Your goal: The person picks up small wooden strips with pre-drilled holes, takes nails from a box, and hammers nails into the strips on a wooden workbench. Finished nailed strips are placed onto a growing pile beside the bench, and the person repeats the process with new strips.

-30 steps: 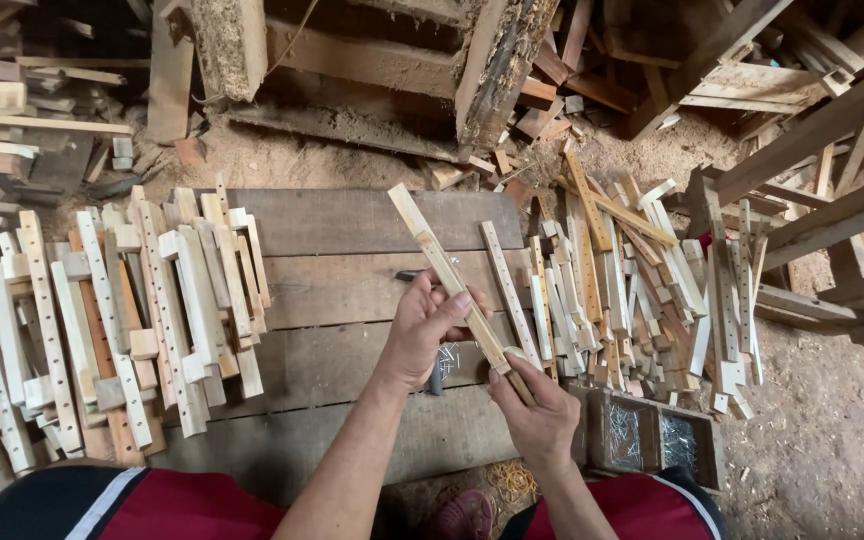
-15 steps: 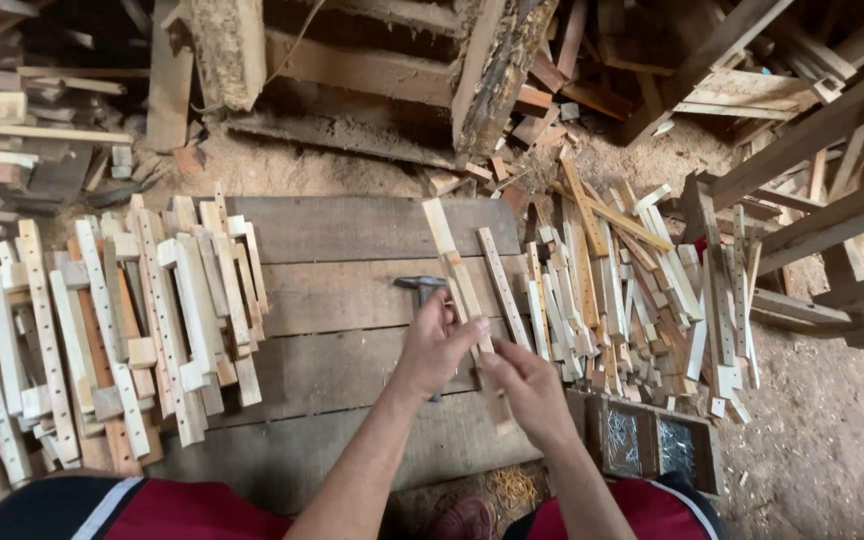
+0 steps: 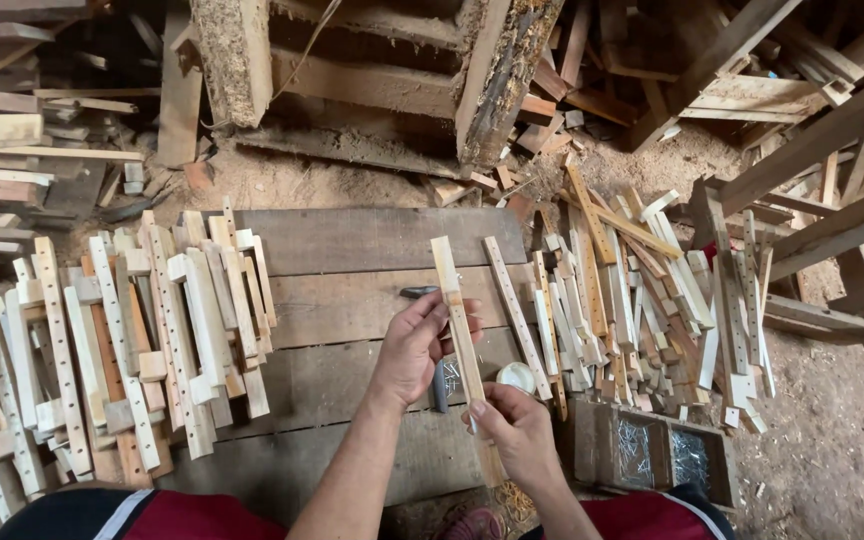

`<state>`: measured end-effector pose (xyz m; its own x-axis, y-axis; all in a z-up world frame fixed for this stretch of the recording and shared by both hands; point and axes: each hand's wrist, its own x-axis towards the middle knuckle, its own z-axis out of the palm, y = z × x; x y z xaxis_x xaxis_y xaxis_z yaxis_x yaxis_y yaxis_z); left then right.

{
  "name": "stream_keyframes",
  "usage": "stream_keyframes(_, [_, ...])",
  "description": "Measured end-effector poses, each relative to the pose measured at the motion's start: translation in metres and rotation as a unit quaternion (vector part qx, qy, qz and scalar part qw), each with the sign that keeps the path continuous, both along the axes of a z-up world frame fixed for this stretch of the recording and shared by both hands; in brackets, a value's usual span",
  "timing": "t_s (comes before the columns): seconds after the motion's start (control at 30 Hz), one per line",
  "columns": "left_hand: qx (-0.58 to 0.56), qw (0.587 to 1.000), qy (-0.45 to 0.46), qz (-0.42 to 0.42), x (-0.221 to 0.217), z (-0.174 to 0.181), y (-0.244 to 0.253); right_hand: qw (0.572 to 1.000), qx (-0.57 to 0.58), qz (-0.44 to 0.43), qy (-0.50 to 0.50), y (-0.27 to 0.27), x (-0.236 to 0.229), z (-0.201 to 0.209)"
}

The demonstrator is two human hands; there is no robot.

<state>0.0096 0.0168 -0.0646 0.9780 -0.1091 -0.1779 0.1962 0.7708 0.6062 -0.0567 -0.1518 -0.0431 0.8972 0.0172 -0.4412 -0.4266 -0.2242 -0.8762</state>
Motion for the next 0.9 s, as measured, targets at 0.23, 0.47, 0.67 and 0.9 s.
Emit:
stream_keyframes(0.23, [0.011,1.000,0.009,0.010,0.002,-0.010,-0.003,0.999,0.033,-0.020,0.007,0.001,-0.003,-0.008])
stream_keyframes(0.47, [0.054,0.999,0.004,0.005,-0.001,0.002,0.001,0.998,0.054,-0.021,-0.010,0.004,-0.004,-0.007])
stream_keyframes(0.67, [0.053,0.999,0.004,0.010,-0.002,0.002,0.001,0.998,0.054,-0.011,-0.019,0.002,-0.005,-0.017])
stream_keyframes(0.9, [-0.077,0.997,-0.005,-0.029,-0.006,-0.014,0.006,0.991,0.124,-0.043,0.020,-0.003,-0.006,-0.030])
